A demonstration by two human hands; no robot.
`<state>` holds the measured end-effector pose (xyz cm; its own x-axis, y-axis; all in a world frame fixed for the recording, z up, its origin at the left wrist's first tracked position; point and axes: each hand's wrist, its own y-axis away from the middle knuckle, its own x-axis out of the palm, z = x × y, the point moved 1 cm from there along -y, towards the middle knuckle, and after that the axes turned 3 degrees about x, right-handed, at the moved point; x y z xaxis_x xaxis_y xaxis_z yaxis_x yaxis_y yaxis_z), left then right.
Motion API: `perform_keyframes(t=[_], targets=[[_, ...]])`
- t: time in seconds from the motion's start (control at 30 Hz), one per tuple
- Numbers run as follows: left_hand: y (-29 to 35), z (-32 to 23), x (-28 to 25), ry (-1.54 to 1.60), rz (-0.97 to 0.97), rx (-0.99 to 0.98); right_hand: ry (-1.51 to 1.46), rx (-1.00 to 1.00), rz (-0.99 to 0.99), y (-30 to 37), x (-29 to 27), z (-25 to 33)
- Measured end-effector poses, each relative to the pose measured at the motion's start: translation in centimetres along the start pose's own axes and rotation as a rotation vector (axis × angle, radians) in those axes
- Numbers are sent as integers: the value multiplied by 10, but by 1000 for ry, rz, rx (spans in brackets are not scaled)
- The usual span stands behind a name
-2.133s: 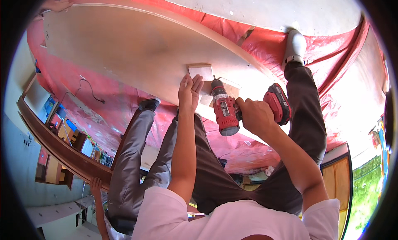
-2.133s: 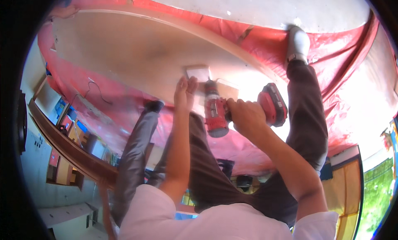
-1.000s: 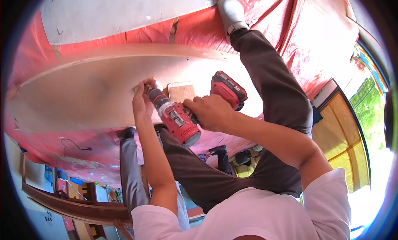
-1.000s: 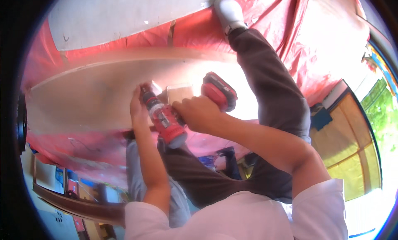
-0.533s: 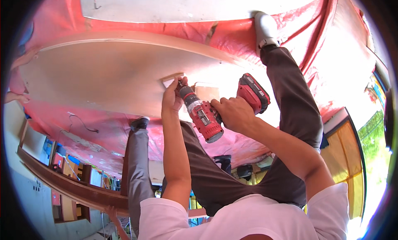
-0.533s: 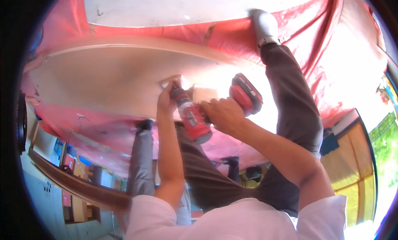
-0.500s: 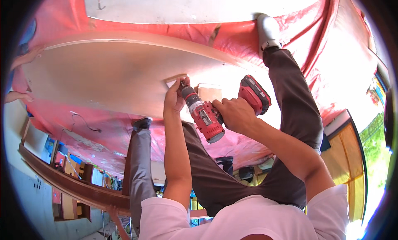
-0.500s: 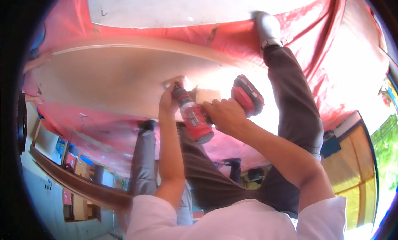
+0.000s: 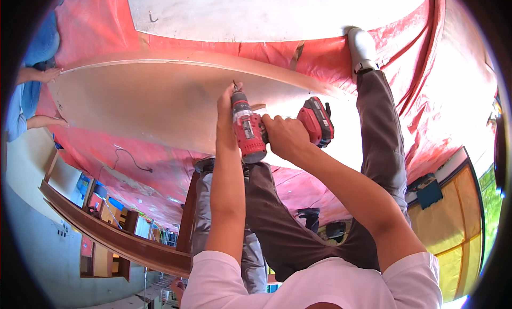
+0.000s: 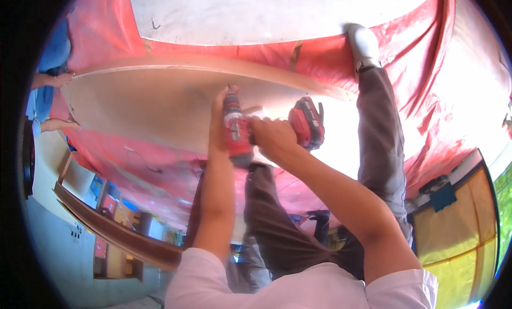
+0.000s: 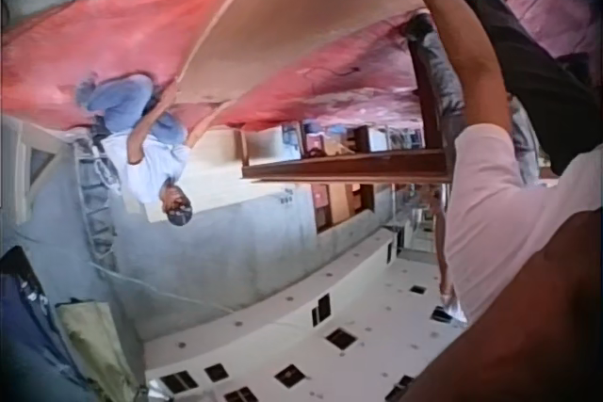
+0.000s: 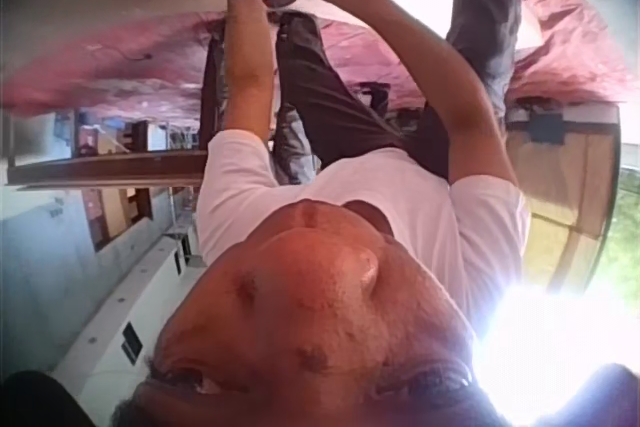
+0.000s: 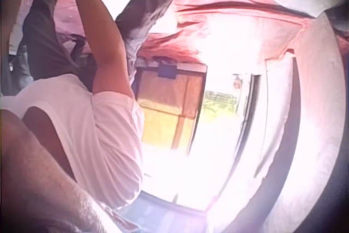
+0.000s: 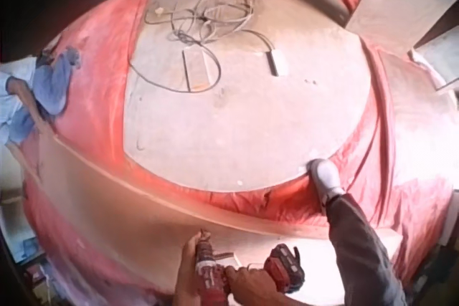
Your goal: The person attaches wooden boards and blocks by taking screws from a small box and driving them into the wood with a power drill.
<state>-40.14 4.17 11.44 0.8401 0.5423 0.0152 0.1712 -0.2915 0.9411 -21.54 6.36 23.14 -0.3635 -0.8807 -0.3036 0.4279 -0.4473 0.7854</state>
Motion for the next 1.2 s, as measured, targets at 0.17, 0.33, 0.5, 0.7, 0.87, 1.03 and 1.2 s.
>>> perform_keyframes(t=[0.17, 0.33, 0.5, 0.7, 0.87, 1.03, 1.2], targets=[[-23, -19, 2, -92, -39, -90, -37, 28, -19, -15, 6, 10], [-63, -11, -8, -204, 5, -194, 9, 53, -10, -18, 3, 9], [-68, -8, -11, -260, 1, -189, -3, 71, 9, -20, 1, 9], [-62, -22, -4, -382, 85, -240, -19, 81, -11, -21, 2, 8], [-61, -20, 2, -380, 39, -166, -21, 91, 12, -21, 1, 8], [-68, -16, 0, -362, 17, -150, -31, 98, 5, -21, 0, 8], [-78, -10, -10, -320, 38, -192, -40, 85, 17, -20, 0, 7]])
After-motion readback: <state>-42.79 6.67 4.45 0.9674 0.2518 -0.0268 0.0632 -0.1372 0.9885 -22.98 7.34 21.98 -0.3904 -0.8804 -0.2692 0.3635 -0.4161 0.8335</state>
